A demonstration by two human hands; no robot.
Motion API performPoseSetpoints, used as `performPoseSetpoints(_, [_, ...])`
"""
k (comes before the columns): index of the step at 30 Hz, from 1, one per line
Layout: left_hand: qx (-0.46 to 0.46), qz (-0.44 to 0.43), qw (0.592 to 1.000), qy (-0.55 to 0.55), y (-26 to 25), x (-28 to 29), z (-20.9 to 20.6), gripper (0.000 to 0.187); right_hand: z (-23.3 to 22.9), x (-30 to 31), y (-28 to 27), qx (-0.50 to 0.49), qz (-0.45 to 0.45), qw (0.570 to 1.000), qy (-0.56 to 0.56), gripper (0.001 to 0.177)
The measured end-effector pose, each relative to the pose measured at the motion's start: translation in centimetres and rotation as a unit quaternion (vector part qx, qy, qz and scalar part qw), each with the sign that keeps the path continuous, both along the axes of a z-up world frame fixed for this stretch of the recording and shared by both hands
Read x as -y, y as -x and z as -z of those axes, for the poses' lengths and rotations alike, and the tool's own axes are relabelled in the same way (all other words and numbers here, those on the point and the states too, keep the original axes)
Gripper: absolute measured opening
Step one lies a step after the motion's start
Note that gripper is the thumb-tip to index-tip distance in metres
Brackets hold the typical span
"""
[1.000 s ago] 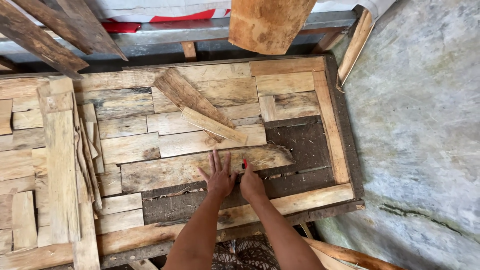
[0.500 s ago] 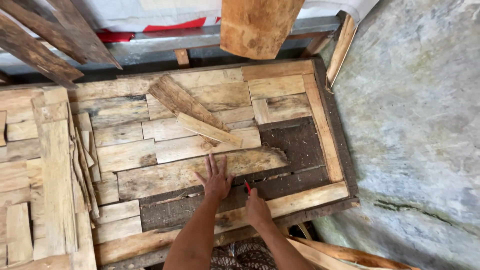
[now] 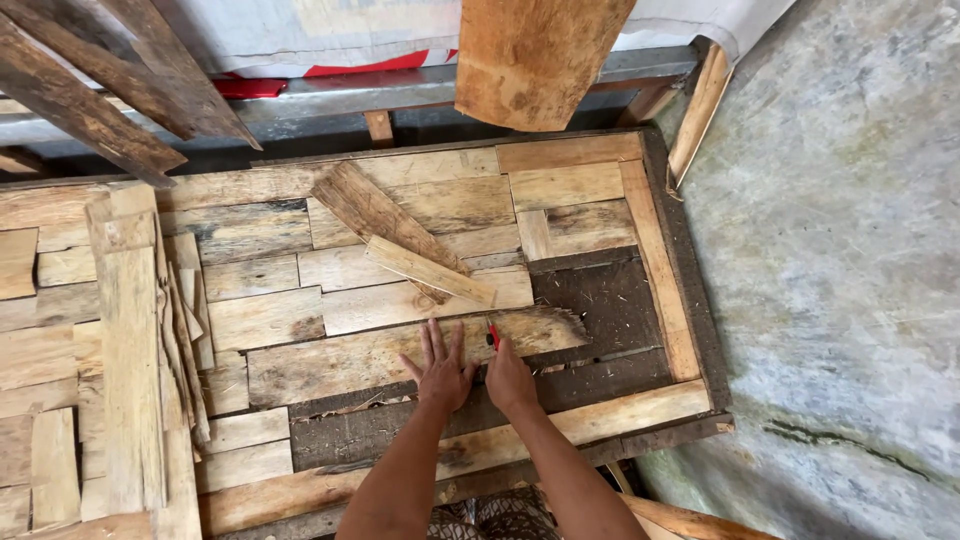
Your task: Measure, mark, and cut pieces of wood to fit into a wooden surface/structure using a utility knife.
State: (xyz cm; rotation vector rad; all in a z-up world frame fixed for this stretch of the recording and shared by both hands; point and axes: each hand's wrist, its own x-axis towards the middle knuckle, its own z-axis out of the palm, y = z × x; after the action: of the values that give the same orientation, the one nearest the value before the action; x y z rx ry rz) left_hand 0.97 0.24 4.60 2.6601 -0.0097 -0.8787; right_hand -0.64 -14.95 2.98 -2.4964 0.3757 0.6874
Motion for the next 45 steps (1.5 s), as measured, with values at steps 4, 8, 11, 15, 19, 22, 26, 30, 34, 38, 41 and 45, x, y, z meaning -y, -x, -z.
performPoseSetpoints(4, [0.007, -0.004, 1.0, 0.005, 0.1, 0.0, 0.1, 0.08, -0.8, 0.0, -0.4, -0.024, 0.001, 1.0, 0.007, 0.054])
performPoseSetpoints(8, [0.0, 0.0, 1.0, -0.003, 0.0, 0.0, 0.1, 0.08, 1.0, 0.2, -0.4, 0.004, -0.007, 1.0, 0.012, 0.057])
performPoseSetpoints(11, [0.002, 0.002, 1.0, -0.005, 0.1, 0.1, 0.3, 0.079, -1.0, -0.4, -0.6, -0.018, 0.004, 1.0, 0.012, 0.058])
performPoseSetpoints(15, [0.008, 0.0, 1.0, -0.004, 0.1, 0.0, 0.4, 0.079, -1.9, -0.7, -0.7, -0.041, 0.002, 0.999, 0.012, 0.057])
performPoseSetpoints(19, [0.011, 0.003, 1.0, -0.008, 0.1, 0.1, 0.9, 0.078, -1.8, -0.9, -1.1, -0.061, 0.002, 0.998, 0.015, 0.06])
performPoseSetpoints(22, [0.012, -0.002, 1.0, -0.004, 0.4, 0.1, 0.5, 0.078, -3.5, -1.4, -1.0, -0.084, 0.016, 0.996, 0.004, 0.061])
performPoseSetpoints(26, [0.011, -0.004, 1.0, -0.01, 0.0, 0.2, 0.0, 0.078, -6.4, -1.6, 0.4, -0.153, 0.052, 0.986, -0.031, 0.062])
performPoseSetpoints(30, [0.034, -0.003, 0.999, -0.011, 0.5, 0.2, 0.9, 0.078, -3.5, -0.9, 4.5, -0.167, 0.031, 0.985, -0.021, 0.068])
performPoseSetpoints(34, [0.038, 0.001, 0.999, -0.016, 0.7, 0.1, 1.3, 0.079, -5.6, -0.5, 7.3, -0.183, 0.034, 0.982, -0.029, 0.065])
performPoseSetpoints(38, [0.052, 0.008, 0.999, -0.008, 0.5, 0.0, 1.8, 0.079, -3.2, 1.1, 10.4, -0.125, 0.02, 0.99, -0.061, 0.064])
performPoseSetpoints(41, [0.046, 0.007, 0.999, -0.005, 0.3, 0.0, 2.2, 0.079, -3.3, 2.7, 10.7, -0.093, 0.059, 0.991, -0.075, 0.04])
performPoseSetpoints(45, [0.048, 0.007, 0.999, -0.003, 0.5, -0.1, 2.7, 0.079, -4.1, 5.1, 7.3, 0.087, 0.185, 0.975, -0.09, 0.028])
